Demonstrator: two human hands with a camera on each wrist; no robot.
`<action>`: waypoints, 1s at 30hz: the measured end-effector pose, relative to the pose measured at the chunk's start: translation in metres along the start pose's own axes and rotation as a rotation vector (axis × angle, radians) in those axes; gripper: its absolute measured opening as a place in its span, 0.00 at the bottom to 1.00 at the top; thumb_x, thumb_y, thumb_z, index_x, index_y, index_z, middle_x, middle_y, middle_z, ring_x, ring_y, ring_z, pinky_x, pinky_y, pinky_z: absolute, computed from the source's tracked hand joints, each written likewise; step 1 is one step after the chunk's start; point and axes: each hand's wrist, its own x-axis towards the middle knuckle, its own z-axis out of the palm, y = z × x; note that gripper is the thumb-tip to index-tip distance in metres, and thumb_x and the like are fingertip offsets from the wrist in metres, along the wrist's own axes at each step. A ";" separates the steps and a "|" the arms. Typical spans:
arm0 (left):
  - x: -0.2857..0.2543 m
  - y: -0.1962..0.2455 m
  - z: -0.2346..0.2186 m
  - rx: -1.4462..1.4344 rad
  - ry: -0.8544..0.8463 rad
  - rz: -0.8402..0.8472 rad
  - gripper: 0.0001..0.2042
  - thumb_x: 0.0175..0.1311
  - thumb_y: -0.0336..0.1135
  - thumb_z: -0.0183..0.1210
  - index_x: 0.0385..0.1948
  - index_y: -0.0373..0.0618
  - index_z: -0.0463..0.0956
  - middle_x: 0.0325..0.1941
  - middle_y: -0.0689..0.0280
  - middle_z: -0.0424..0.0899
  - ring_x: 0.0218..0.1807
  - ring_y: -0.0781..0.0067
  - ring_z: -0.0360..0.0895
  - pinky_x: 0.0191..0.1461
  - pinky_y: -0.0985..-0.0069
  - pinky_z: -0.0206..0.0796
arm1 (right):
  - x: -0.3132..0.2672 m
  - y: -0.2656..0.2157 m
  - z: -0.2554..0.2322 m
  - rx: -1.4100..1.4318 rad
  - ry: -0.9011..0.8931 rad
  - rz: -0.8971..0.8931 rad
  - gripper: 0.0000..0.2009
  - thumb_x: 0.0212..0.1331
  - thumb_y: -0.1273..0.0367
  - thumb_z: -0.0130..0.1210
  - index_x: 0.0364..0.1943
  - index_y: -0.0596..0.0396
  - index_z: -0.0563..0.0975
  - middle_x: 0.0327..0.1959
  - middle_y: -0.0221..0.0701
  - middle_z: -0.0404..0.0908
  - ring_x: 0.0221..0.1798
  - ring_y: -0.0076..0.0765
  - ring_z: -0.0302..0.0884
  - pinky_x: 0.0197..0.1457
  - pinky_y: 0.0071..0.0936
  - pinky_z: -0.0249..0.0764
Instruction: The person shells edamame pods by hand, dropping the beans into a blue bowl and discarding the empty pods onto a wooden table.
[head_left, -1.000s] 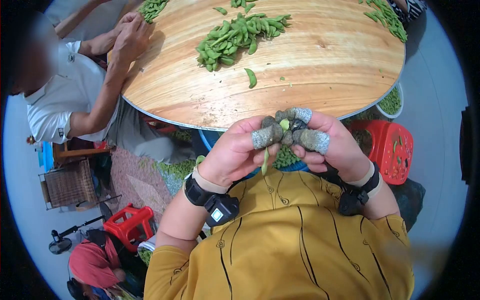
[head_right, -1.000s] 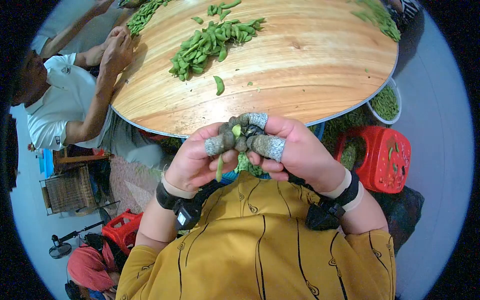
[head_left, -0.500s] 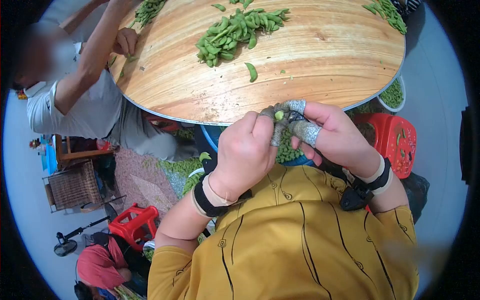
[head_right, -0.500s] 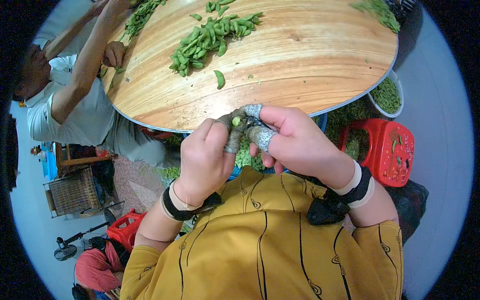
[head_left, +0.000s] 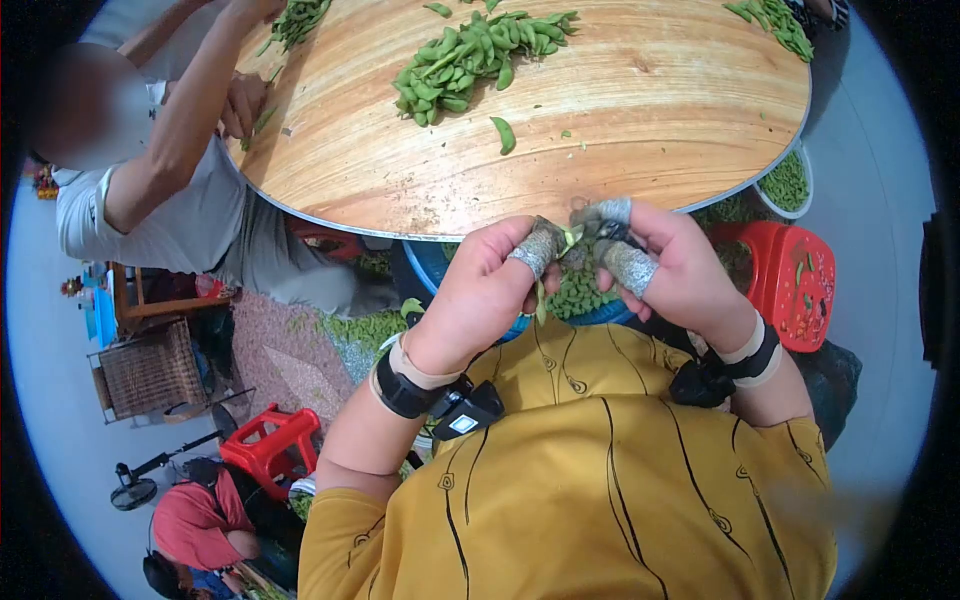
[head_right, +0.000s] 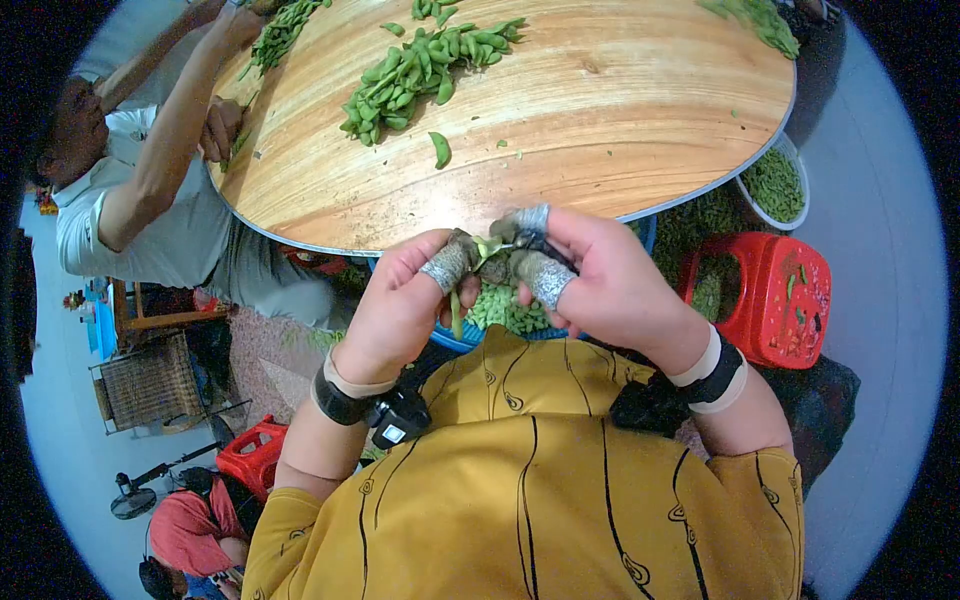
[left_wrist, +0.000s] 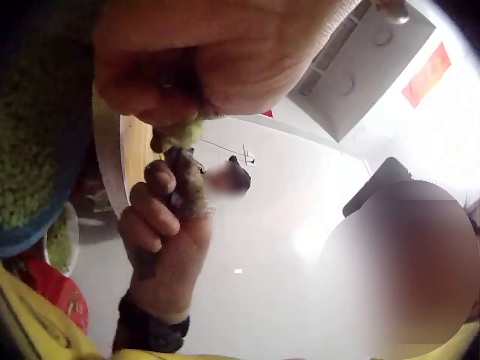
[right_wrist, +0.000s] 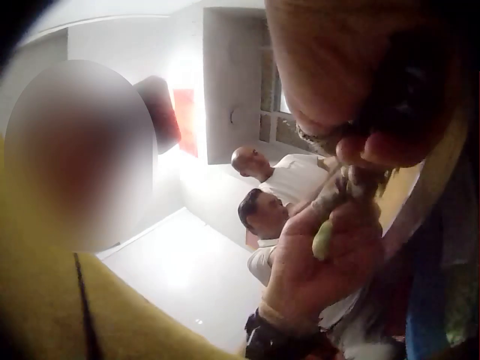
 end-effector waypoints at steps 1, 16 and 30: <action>0.001 -0.002 -0.001 0.001 -0.002 -0.001 0.10 0.68 0.32 0.45 0.40 0.41 0.75 0.24 0.72 0.76 0.23 0.88 0.66 0.25 0.88 0.56 | 0.002 -0.001 0.002 -0.043 0.067 -0.070 0.14 0.58 0.74 0.52 0.50 0.55 0.75 0.28 0.22 0.77 0.26 0.13 0.70 0.28 0.13 0.67; -0.006 -0.011 -0.022 -0.092 -0.209 -0.026 0.10 0.68 0.31 0.50 0.46 0.40 0.74 0.33 0.70 0.78 0.32 0.83 0.74 0.35 0.84 0.67 | 0.014 0.007 0.004 -0.865 0.194 -0.476 0.10 0.45 0.68 0.61 0.31 0.57 0.75 0.25 0.42 0.76 0.28 0.53 0.74 0.32 0.38 0.71; -0.013 -0.013 0.001 -0.037 0.241 0.456 0.11 0.63 0.19 0.50 0.47 0.34 0.70 0.43 0.64 0.78 0.41 0.77 0.78 0.44 0.80 0.73 | 0.011 -0.006 0.023 -0.002 0.090 0.109 0.11 0.55 0.71 0.60 0.42 0.56 0.76 0.25 0.21 0.75 0.23 0.10 0.67 0.24 0.14 0.65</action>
